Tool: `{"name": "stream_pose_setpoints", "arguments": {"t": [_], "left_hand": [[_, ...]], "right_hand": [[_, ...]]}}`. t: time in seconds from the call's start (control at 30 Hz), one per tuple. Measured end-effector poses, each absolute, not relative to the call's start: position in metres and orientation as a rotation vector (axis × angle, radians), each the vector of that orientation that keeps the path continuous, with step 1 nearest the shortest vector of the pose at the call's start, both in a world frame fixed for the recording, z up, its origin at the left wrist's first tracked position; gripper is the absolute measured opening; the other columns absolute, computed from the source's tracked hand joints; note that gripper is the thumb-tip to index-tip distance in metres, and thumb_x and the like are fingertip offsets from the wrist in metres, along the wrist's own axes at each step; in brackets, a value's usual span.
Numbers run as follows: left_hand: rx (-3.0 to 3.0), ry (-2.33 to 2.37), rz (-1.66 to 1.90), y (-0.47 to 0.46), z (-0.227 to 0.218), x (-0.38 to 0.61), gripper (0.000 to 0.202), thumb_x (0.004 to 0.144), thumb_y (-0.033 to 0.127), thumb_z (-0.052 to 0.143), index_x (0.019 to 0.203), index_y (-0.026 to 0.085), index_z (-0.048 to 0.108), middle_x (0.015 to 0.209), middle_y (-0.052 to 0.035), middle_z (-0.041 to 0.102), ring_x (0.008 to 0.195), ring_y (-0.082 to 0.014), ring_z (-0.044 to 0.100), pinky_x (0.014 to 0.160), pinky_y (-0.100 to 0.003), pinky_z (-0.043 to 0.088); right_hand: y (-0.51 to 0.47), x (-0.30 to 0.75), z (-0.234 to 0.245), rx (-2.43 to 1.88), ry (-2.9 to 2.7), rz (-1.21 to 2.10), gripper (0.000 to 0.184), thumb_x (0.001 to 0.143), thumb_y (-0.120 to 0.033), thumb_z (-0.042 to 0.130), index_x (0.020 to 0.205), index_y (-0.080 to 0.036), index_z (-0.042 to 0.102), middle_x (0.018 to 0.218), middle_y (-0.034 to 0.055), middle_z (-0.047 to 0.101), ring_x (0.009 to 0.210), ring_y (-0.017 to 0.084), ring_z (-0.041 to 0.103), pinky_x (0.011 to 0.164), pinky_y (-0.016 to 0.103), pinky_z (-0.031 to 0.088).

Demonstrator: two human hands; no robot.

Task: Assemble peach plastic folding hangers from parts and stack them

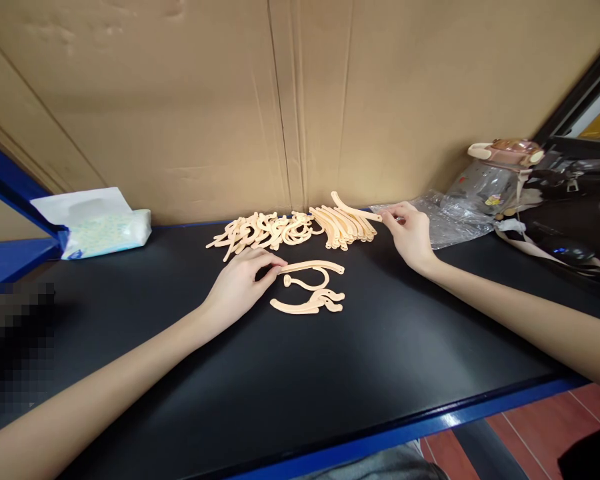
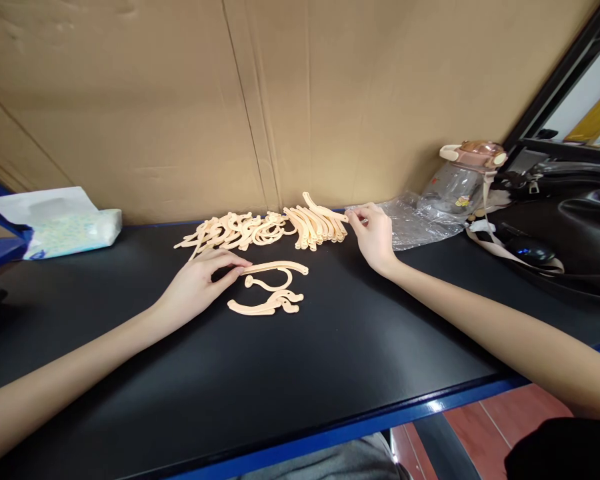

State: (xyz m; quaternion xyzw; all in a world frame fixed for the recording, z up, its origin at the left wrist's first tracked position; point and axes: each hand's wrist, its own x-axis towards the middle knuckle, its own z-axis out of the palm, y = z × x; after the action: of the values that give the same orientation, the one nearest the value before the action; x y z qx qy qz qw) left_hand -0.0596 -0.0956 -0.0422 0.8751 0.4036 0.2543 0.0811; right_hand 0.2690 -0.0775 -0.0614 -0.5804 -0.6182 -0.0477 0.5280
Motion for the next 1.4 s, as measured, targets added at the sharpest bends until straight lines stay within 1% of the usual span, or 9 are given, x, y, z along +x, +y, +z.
{"name": "stream_pose_setpoints", "arguments": {"t": [0.1,0.23,0.37,0.47,0.57,0.67,0.93,1.17,1.4], "left_hand": [[2.61,1.207,0.755,-0.096,-0.043,-0.06,0.027,0.093,0.036,0.046,0.094,0.022,0.069,0.096,-0.0045,0.07,0.093,-0.0223,0.06,0.086,-0.039,0.046],[2.578,1.224,0.764,-0.095,-0.045,-0.061,0.028,0.093,0.033,0.043,0.094,0.023,0.069,0.098,-0.0042,0.07,0.095,-0.0225,0.061,0.087,-0.039,0.047],[2.377,1.304,0.892,-0.091,-0.048,-0.063,0.026,0.092,0.028,0.04,0.102,0.021,0.063,0.102,-0.0053,0.07,0.099,-0.0217,0.063,0.094,-0.04,0.047],[2.294,1.321,0.94,-0.087,-0.05,-0.064,0.025,0.09,0.024,0.038,0.1,0.019,0.06,0.104,-0.0072,0.069,0.104,-0.0214,0.062,0.098,-0.041,0.045],[2.272,1.321,0.945,-0.083,-0.052,-0.065,0.024,0.089,0.023,0.038,0.097,0.018,0.059,0.108,-0.0079,0.068,0.106,-0.0214,0.062,0.1,-0.042,0.044],[2.266,1.309,0.94,-0.083,-0.052,-0.065,0.024,0.089,0.025,0.038,0.097,0.019,0.06,0.109,-0.0076,0.068,0.106,-0.0213,0.061,0.101,-0.043,0.044],[2.286,1.269,0.924,-0.084,-0.051,-0.064,0.029,0.092,0.031,0.04,0.101,0.019,0.065,0.111,-0.0071,0.068,0.107,-0.0218,0.06,0.102,-0.042,0.043],[2.191,1.274,0.907,-0.087,-0.05,-0.063,0.046,0.097,0.048,0.032,0.108,0.019,0.066,0.114,-0.0057,0.068,0.108,-0.0219,0.061,0.104,-0.04,0.041],[2.133,1.289,0.885,-0.085,-0.05,-0.064,0.045,0.096,0.047,0.033,0.105,0.02,0.068,0.119,-0.0041,0.067,0.113,-0.0219,0.058,0.109,-0.04,0.036]], "right_hand": [[-0.085,0.262,-0.057,-1.322,-1.54,-0.132,0.025,0.089,-0.033,0.054,0.074,-0.022,0.07,0.085,0.006,0.068,0.084,0.022,0.059,0.071,0.037,0.048],[-0.093,0.252,-0.054,-1.118,-1.771,-0.276,0.022,0.092,-0.029,0.055,0.075,-0.022,0.068,0.085,0.0037,0.068,0.084,0.021,0.058,0.078,0.039,0.048],[-0.099,0.247,-0.054,-0.928,-1.954,-0.417,0.018,0.093,-0.022,0.055,0.081,-0.021,0.067,0.086,0.0048,0.069,0.078,0.019,0.058,0.073,0.037,0.049],[-0.103,0.244,-0.053,-0.797,-2.061,-0.481,0.014,0.094,-0.019,0.054,0.086,-0.019,0.066,0.088,0.0064,0.069,0.079,0.018,0.061,0.071,0.034,0.052],[-0.11,0.24,-0.051,-0.699,-2.231,-0.522,0.017,0.096,-0.019,0.05,0.089,-0.016,0.065,0.09,0.0068,0.07,0.08,0.015,0.065,0.07,0.028,0.054],[-0.114,0.236,-0.049,-0.684,-2.375,-0.576,0.021,0.099,-0.021,0.046,0.091,-0.015,0.065,0.092,0.0047,0.071,0.077,0.013,0.067,0.066,0.024,0.054],[-0.113,0.234,-0.052,-0.678,-2.477,-0.683,0.024,0.1,-0.022,0.044,0.091,-0.014,0.064,0.088,0.0024,0.072,0.07,0.012,0.067,0.062,0.024,0.05],[-0.112,0.236,-0.052,-0.657,-2.564,-0.723,0.027,0.101,-0.026,0.042,0.096,-0.017,0.067,0.098,0.0039,0.071,0.075,0.013,0.067,0.064,0.025,0.05],[-0.115,0.234,-0.049,-0.676,-2.54,-0.683,0.029,0.1,-0.028,0.043,0.108,-0.014,0.068,0.098,0.0067,0.072,0.08,0.016,0.069,0.068,0.028,0.053]]}}
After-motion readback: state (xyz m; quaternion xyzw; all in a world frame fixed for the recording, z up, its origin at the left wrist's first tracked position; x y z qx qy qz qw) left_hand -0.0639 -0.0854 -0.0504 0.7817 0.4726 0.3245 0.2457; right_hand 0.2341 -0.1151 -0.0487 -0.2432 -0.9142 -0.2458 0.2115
